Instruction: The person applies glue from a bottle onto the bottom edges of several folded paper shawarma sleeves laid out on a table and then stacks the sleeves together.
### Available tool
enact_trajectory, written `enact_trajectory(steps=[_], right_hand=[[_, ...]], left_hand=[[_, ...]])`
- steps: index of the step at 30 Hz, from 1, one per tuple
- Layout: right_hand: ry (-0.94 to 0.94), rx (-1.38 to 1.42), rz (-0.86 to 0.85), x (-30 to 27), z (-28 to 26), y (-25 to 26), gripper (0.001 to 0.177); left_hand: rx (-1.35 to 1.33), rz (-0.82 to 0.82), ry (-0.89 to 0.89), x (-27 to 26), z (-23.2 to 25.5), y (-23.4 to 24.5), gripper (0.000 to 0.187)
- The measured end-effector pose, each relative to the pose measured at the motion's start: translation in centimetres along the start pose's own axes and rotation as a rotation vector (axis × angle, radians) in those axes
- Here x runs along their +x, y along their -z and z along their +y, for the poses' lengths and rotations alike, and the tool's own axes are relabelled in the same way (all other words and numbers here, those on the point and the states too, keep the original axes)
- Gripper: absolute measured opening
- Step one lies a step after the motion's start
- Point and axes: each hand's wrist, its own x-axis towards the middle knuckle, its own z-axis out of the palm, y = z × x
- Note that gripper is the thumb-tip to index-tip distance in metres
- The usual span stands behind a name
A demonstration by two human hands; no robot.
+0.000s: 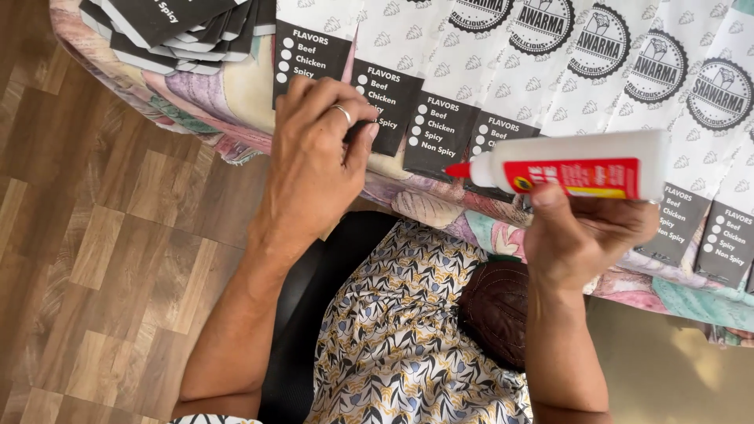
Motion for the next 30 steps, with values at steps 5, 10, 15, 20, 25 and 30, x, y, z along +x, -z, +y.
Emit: enact_trajectory(steps=[5, 10, 15, 20, 25, 30], right_hand=[[-0.042, -0.013, -0.116, 0.8, -0.8, -6.0, 0.035], [-0.111, -0.167, -0.209, 0.6, -0.9, -8.7, 0.040], [-0.066, -0.109, -0.293, 0.6, -0.4, -11.8, 0.038], [-0.053, -0.152, -0.284, 1.0, -0.3, -9.6, 0.033], [-0.106, -0.074, -0.150, 1.1, -0.6, -6.8, 0.036], [-0.013, -0.109, -0.152, 1.0, -0.1, -7.1, 0.026]], left_hand=[[-0.058, -0.086, 0.050, -0.3, -0.5, 1.2, 0.022], [-0.180, -0.152, 0.026, 0.1, -0.1, 3.1, 0.031], [-0.216, -0.221, 0.017, 0.5, -0.5, 3.5, 0.033], [-0.212, -0.219, 0.004, 0.7, -0.9, 3.2, 0.032], [-0.166, -0.148, 0.018, 0.5, -0.9, 2.0, 0.022], [-0.112, -0.116, 0.096, 0.6, -0.5, 1.6, 0.018]])
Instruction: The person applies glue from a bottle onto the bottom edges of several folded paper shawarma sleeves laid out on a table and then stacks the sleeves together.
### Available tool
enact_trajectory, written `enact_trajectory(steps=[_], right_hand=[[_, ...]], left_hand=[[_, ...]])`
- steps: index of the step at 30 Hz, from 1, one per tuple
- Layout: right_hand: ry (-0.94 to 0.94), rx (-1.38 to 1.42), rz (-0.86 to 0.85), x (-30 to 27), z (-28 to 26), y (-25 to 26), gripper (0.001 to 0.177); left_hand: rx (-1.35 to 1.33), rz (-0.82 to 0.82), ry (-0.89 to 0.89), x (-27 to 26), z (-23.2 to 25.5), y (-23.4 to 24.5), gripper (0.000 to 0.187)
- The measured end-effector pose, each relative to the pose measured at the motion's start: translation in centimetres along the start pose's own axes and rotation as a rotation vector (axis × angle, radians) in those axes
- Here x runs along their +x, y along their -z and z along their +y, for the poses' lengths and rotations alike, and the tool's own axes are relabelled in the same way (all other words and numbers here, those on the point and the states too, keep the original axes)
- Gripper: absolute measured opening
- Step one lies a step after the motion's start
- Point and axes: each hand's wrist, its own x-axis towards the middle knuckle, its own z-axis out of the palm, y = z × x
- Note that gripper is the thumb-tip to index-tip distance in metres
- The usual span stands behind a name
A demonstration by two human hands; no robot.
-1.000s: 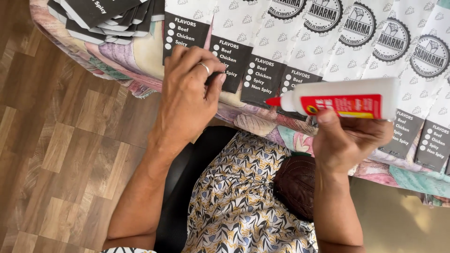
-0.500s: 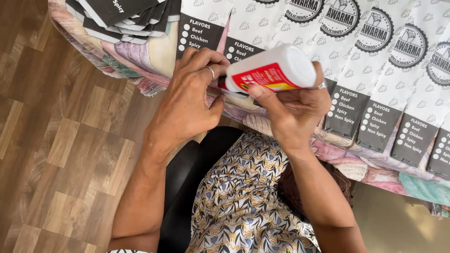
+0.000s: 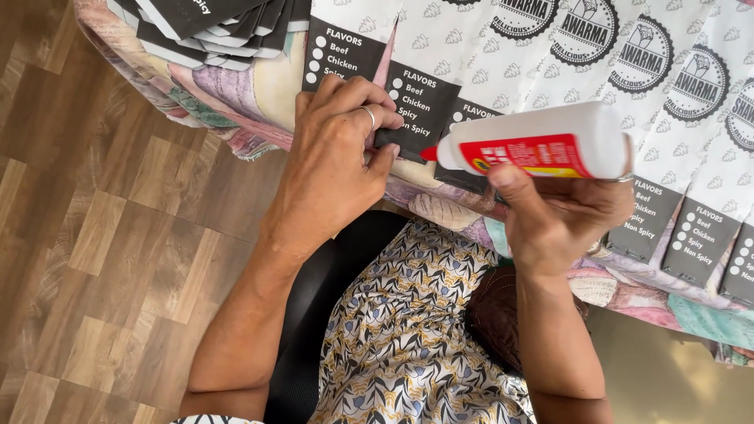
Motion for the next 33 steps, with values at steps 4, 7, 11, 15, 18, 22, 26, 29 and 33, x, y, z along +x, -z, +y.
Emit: enact_trajectory(steps=[4, 7, 11, 15, 18, 22, 26, 29, 33], right_hand=[[-0.109, -0.063, -0.011, -0.6, -0.7, -2.2, 0.045], [-0.033, -0.069, -0.081, -0.3, -0.8, -3.5, 0.037], [-0.084, -0.096, -0.055, -0.5, -0.9, -3.3, 0.040], [-0.046, 0.025, -0.037, -0.6, 0.4, -0.2, 0.040], [-0.148, 0.012, 0.119, -0.8, 0.1, 0.7, 0.029], [-0.069, 0.075, 0.170, -0.4, 0.1, -0.4, 0.037], [-0.012, 0.167, -0.042, 0.4, -0.8, -4.1, 0.030], [-0.030, 0.135, -0.089, 0.8, -1.1, -6.6, 0.030], [-0.076, 0.117, -0.099, 1.0, -0.7, -8.7, 0.044]], left_hand=[[0.028, 0.042, -0.019, -0.3, 0.1, 0.1, 0.017], [-0.035, 0.029, -0.033, -0.2, 0.0, 0.3, 0.035], [0.004, 0.039, -0.040, -0.3, 0.0, 0.1, 0.030], [0.021, 0.025, -0.042, -0.5, -0.4, -0.2, 0.026], [0.039, 0.040, -0.124, -0.7, -1.0, -0.3, 0.031], [0.073, 0.200, -0.105, -1.3, -2.6, 0.9, 0.032], [0.220, 0.272, 0.000, -2.0, -4.0, 2.3, 0.015], [0.121, 0.261, 0.000, -2.2, -4.3, 2.7, 0.015], [-0.007, 0.237, -0.005, -2.3, -4.8, 3.2, 0.023]])
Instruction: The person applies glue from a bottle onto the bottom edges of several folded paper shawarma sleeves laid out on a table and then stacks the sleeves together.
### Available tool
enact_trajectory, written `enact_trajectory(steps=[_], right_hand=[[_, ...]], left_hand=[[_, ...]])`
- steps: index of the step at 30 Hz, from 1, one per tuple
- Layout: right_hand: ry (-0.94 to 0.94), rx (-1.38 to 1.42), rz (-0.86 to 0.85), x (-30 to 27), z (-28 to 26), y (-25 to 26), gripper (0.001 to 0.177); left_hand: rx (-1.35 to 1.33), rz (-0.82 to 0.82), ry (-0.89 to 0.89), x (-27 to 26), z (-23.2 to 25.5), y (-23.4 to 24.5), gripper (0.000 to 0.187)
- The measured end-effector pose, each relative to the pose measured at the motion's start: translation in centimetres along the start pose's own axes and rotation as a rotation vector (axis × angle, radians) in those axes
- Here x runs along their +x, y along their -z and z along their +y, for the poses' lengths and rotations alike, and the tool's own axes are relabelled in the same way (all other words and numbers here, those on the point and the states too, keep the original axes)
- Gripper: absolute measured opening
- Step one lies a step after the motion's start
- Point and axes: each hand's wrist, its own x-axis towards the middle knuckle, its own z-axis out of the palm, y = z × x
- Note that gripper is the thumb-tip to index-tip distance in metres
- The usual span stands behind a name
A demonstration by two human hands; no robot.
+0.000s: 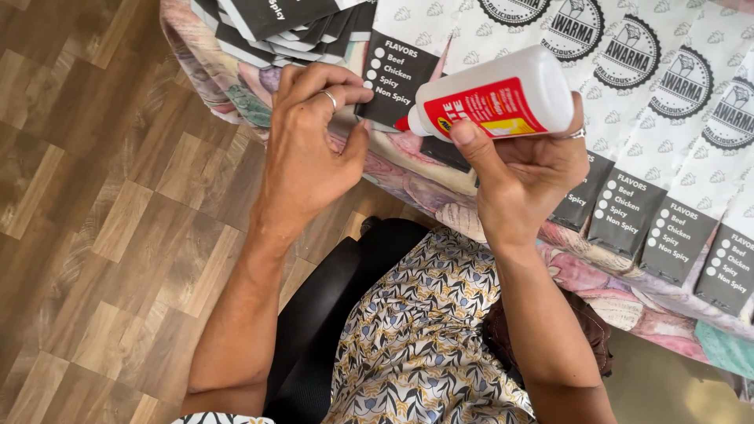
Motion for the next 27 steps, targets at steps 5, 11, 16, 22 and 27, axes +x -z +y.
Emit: enact_trajectory(steps=[5, 11, 16, 22, 27], right_hand=[[0.036, -0.048, -0.080, 0.6, 0.2, -1.7, 0.040], [0.074, 0.010, -0.149, 1.2, 1.0, -3.2, 0.040], [0.073, -0.044, -0.106, 0.6, 0.5, -0.4, 0.040], [0.051, 0.011, 0.045, 0.3, 0.3, 1.2, 0.051], [0.084, -0.068, -0.030, 0.2, 0.1, -0.1, 0.039]], left_hand=[[-0.049, -0.006, 0.002, 0.1, 0.1, 0.4, 0.029], [-0.073, -0.032, -0.004, 0.2, 0.2, 0.8, 0.031], [-0.086, -0.018, 0.005, 0.3, -0.2, 0.4, 0.025], [-0.005, 0.035, 0.105, 0.3, -0.3, -1.2, 0.017], [0.026, 0.087, 0.116, 0.4, 0.0, -1.3, 0.020]])
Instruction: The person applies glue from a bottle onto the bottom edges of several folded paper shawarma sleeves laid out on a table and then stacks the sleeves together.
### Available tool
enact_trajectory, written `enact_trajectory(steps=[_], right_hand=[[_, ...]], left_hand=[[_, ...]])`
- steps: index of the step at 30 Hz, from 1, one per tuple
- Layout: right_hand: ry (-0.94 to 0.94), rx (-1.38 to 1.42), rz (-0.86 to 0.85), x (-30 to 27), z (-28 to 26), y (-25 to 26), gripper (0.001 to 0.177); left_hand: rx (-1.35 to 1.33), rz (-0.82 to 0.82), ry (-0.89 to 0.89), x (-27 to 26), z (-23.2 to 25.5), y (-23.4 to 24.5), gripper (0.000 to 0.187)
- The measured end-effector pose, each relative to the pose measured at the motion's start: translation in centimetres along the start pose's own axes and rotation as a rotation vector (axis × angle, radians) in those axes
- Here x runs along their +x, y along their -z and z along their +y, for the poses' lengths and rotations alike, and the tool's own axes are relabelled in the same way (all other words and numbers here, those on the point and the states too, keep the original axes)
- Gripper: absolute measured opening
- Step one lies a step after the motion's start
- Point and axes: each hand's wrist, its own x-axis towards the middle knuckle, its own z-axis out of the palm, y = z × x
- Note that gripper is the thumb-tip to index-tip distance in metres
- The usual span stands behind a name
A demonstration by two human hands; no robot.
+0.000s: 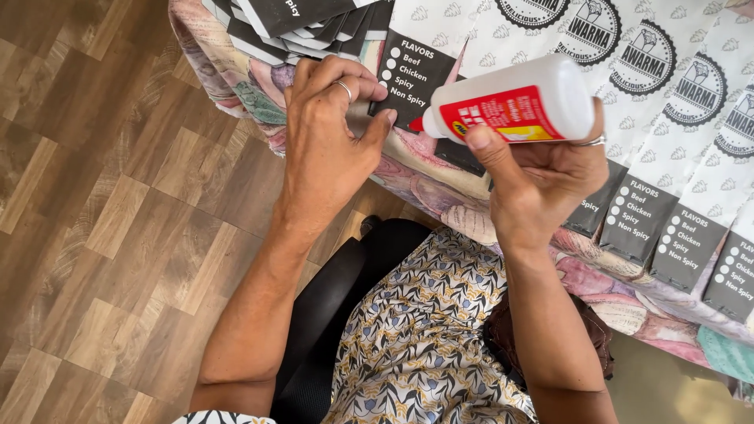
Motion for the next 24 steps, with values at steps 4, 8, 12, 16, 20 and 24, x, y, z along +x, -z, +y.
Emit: enact_trajectory(steps=[4, 8, 12, 16, 20, 24], right_hand=[[-0.068, 0.053, 0.031, -0.2, 0.3, -1.7, 0.044], [0.011, -0.032, -0.045, 0.4, 0.4, -3.3, 0.038], [-0.008, -0.046, -0.049, 0.2, -0.2, -2.4, 0.039], [-0.054, 0.025, 0.050, -0.6, 0.1, 0.5, 0.040], [-0.140, 0.160, 0.220, -0.5, -1.4, 4.2, 0.036], [-0.264, 0.406, 0.332, -0.5, -4.4, 12.4, 0.025]], left_hand=[[0.022, 0.035, -0.009, -0.2, -0.1, -0.3, 0.012], [-0.017, 0.027, -0.026, 0.1, 0.1, 0.1, 0.016], [-0.008, -0.002, -0.039, -0.1, 0.3, 0.4, 0.029], [-0.013, -0.001, -0.058, -0.1, 0.2, 0.4, 0.028], [-0.034, -0.057, -0.103, -0.2, 0.4, 1.1, 0.022], [0.059, -0.115, -0.184, 0.0, 1.0, 1.7, 0.024]])
